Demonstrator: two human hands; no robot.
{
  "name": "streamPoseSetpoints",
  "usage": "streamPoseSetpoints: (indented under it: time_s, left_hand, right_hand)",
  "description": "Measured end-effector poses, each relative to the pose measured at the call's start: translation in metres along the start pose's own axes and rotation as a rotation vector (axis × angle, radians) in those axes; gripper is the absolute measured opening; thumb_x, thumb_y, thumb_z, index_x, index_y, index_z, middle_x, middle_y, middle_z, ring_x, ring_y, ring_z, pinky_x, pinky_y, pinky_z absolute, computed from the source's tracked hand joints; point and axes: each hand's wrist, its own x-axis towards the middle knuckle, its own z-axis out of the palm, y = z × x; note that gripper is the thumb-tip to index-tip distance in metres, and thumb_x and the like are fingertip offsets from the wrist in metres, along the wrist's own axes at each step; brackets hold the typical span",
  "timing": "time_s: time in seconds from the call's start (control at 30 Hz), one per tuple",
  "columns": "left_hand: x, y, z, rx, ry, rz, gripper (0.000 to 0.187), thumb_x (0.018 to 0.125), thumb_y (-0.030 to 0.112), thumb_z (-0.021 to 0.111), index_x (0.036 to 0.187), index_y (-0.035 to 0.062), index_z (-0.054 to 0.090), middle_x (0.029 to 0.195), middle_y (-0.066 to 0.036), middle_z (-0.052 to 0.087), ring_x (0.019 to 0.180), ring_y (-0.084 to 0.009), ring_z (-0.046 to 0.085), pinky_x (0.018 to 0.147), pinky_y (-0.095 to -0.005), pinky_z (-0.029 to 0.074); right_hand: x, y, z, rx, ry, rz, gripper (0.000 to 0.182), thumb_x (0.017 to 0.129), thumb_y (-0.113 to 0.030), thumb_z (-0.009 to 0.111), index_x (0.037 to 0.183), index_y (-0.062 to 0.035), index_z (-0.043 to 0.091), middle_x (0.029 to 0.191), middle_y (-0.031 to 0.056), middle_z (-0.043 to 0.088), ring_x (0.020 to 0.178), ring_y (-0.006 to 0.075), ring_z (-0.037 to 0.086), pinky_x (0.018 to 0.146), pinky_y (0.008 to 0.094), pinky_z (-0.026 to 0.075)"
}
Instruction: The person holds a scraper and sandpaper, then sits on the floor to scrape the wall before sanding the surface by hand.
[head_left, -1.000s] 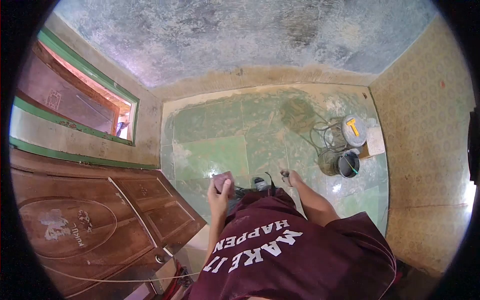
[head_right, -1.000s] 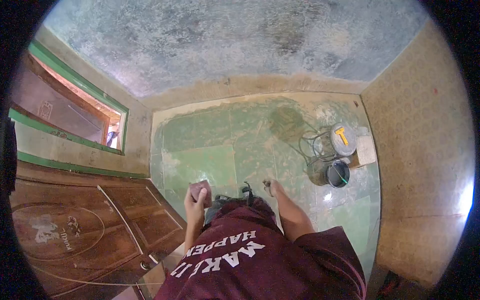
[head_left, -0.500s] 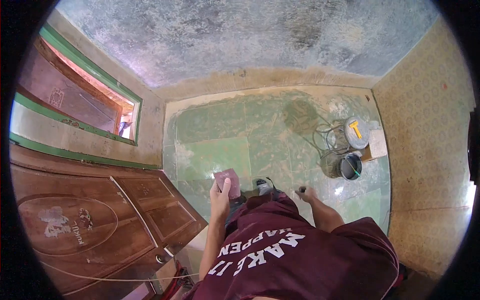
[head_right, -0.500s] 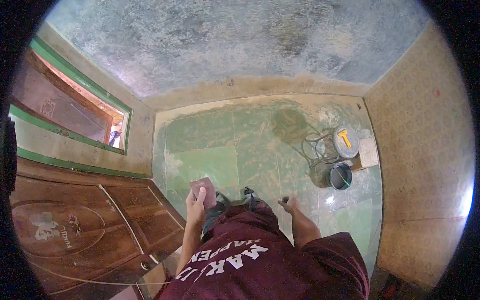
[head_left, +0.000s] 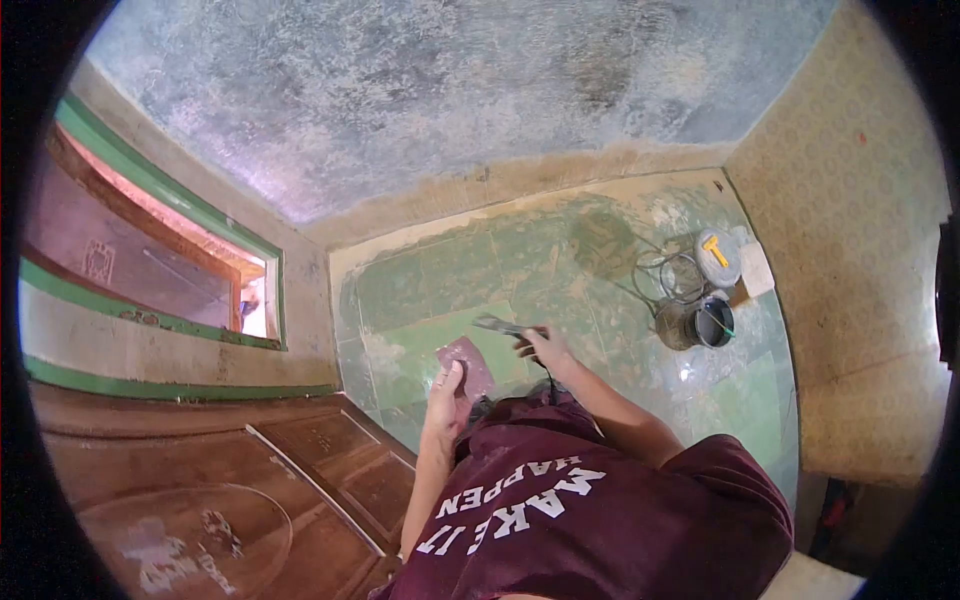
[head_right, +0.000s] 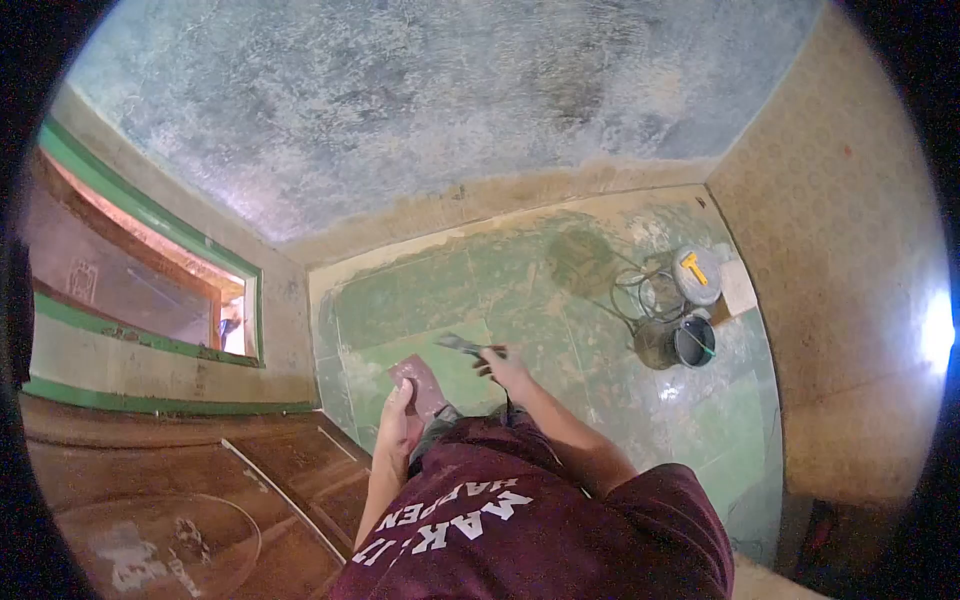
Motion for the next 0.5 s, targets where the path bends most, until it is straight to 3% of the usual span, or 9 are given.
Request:
streamPoseSetpoints:
  time_s: [0.1,0.13,0.23,0.27,0.37,0.4,0.43,0.5]
  left_hand:
    - [0.015,0.031,-0.027,0.053,-0.065,-0.014,0.042,0.101,0.028,0.062,0.135,0.0048,0.051,0.125,-0.006,0.062,0.115,-0.0208,0.06,0.103,-0.0419,0.046]
    - [0.02,0.041,-0.039,0.115,-0.122,-0.053,0.054,0.104,0.036,0.054,0.147,0.0077,0.04,0.142,-0.007,0.05,0.133,-0.0244,0.046,0.111,-0.0456,0.038]
    - [0.032,0.066,-0.055,0.106,-0.058,-0.075,0.057,0.104,0.042,0.053,0.148,0.01,0.038,0.142,-0.008,0.05,0.135,-0.0273,0.045,0.113,-0.0487,0.036]
    - [0.039,0.074,-0.063,0.046,-0.138,-0.087,0.058,0.103,0.045,0.051,0.147,0.0092,0.04,0.142,-0.008,0.05,0.136,-0.0277,0.045,0.114,-0.0501,0.035]
    - [0.061,0.092,-0.072,0.007,-0.098,-0.105,0.058,0.103,0.046,0.052,0.146,0.0089,0.041,0.141,-0.009,0.051,0.135,-0.0278,0.045,0.115,-0.0501,0.035]
    - [0.064,0.102,-0.061,-0.019,-0.023,-0.108,0.051,0.103,0.044,0.054,0.14,0.0093,0.048,0.13,-0.007,0.057,0.124,-0.0244,0.052,0.11,-0.0458,0.039]
    - [0.075,0.105,-0.067,-0.005,-0.041,-0.121,0.051,0.103,0.044,0.054,0.14,0.0093,0.048,0.13,-0.007,0.057,0.124,-0.0244,0.052,0.11,-0.0458,0.039]
    - [0.098,0.118,-0.066,-0.043,-0.055,-0.15,0.042,0.103,0.042,0.056,0.131,0.0103,0.054,0.115,-0.004,0.06,0.11,-0.0199,0.057,0.101,-0.0405,0.043]
  right_hand:
    - [-0.027,-0.037,0.07,0.072,-0.214,0.042,0.029,0.101,-0.034,0.059,0.116,-0.0104,0.059,0.099,0.0032,0.072,0.081,0.0133,0.066,0.069,0.0276,0.047]
    - [-0.034,-0.047,0.09,0.075,-0.319,0.051,0.028,0.101,-0.035,0.059,0.117,-0.0118,0.059,0.101,0.0019,0.071,0.085,0.0131,0.065,0.072,0.0283,0.048]
    - [-0.036,-0.05,0.128,0.076,-0.404,0.019,0.027,0.102,-0.034,0.058,0.119,-0.0127,0.058,0.097,-0.001,0.067,0.086,0.0127,0.064,0.076,0.0288,0.049]
    - [-0.037,-0.048,0.136,0.1,-0.391,0.023,0.027,0.102,-0.034,0.058,0.119,-0.0127,0.058,0.097,-0.001,0.067,0.086,0.0127,0.064,0.076,0.0288,0.049]
    - [-0.027,-0.058,0.15,0.069,-0.567,0.032,0.026,0.104,-0.029,0.057,0.121,-0.0094,0.056,0.093,0.002,0.065,0.082,0.0118,0.062,0.07,0.0272,0.05]
    - [-0.019,-0.062,0.153,0.003,-0.589,0.01,0.024,0.104,-0.028,0.057,0.118,-0.0086,0.056,0.092,0.0035,0.064,0.08,0.0116,0.062,0.066,0.0266,0.05]
    - [-0.012,-0.065,0.157,-0.056,-0.585,-0.016,0.025,0.103,-0.028,0.057,0.118,-0.008,0.056,0.092,0.0033,0.064,0.078,0.0103,0.061,0.067,0.0253,0.049]
    - [0.006,-0.077,0.164,-0.15,-0.574,-0.071,0.029,0.103,-0.029,0.059,0.12,-0.0062,0.056,0.094,0.0029,0.064,0.083,0.0119,0.061,0.074,0.0277,0.05]
